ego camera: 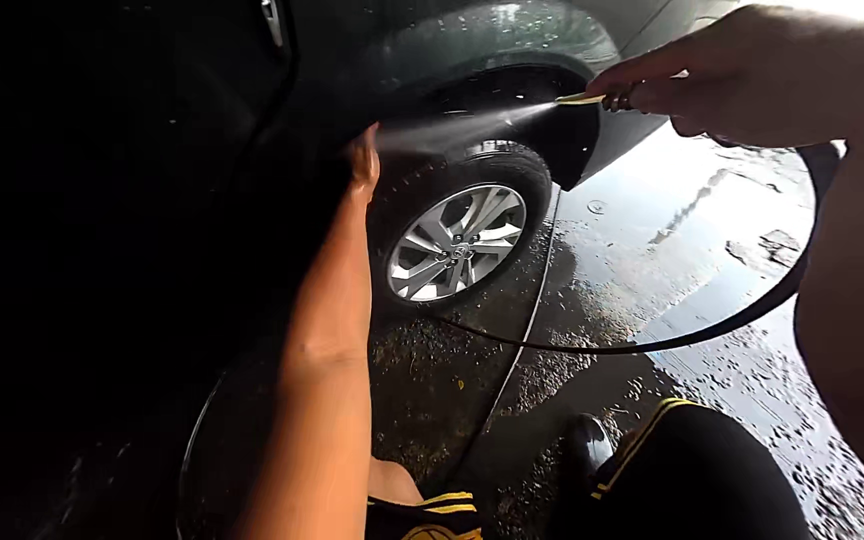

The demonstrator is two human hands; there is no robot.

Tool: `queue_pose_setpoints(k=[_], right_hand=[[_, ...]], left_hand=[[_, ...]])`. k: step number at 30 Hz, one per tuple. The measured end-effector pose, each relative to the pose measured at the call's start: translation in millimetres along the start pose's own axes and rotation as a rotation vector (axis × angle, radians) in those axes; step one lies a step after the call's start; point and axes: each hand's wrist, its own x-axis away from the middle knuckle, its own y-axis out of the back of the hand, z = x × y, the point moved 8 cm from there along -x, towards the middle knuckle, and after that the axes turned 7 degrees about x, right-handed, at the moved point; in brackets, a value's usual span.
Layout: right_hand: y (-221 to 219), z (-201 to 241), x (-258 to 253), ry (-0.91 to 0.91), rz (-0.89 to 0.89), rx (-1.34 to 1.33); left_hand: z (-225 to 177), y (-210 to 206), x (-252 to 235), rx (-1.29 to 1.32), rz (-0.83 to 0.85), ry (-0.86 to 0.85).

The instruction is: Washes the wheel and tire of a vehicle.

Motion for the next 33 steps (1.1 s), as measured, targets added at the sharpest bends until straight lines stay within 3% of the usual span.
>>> queue_pose_setpoints(k=[2,5,8,11,13,18,21,25,27,29,33], right_hand=[[-2.3,36.3,-7.8,0.128,-0.008,0.058],[-39.6,87.4,-13.1,0.251,0.078,0.092],[-98.5,125.6,-16.4,0.332,0.201,0.109],[-93.1,137.0,-18.7,0.307,0.132,0.084],[-80.8,138.2,-16.4,0.306,0.095,0.095],[-104.1,156.9,-8.0,0.338,0.094,0.083],[-113.5,164.6,-29.2,0.296,0.1,0.014],[-197.4,198.9,-44.8,0.3,0.319,-0.218],[-221.5,200.4,-64.8,0.198,0.288,-0.499],[-227.6,198.1,-86.8,0.033,0.205,-0.826],[-220.3,197.5,-128.6,-0.175,-0.067,-1.256]], left_hand=[[43.8,38.0,41.1,-0.07,-0.064,0.247],[121.0,76.5,134.2,0.128,-0.342,0.67],[203.4,66.4,243.0,0.347,-0.416,1.025],[247.3,59.4,284.3,0.546,-0.383,1.17],[228.6,70.1,267.6,0.52,-0.463,1.041],[156.4,91.0,165.6,0.602,-0.491,0.462],[182.4,81.1,213.2,0.689,-0.708,0.641],[201.5,45.2,309.5,0.801,-0.858,0.909],[184.0,24.8,329.6,0.805,-0.772,0.916],[143.9,2.3,326.7,0.81,-0.546,0.843],[13.5,-24.4,305.0,0.891,-0.029,0.571]])
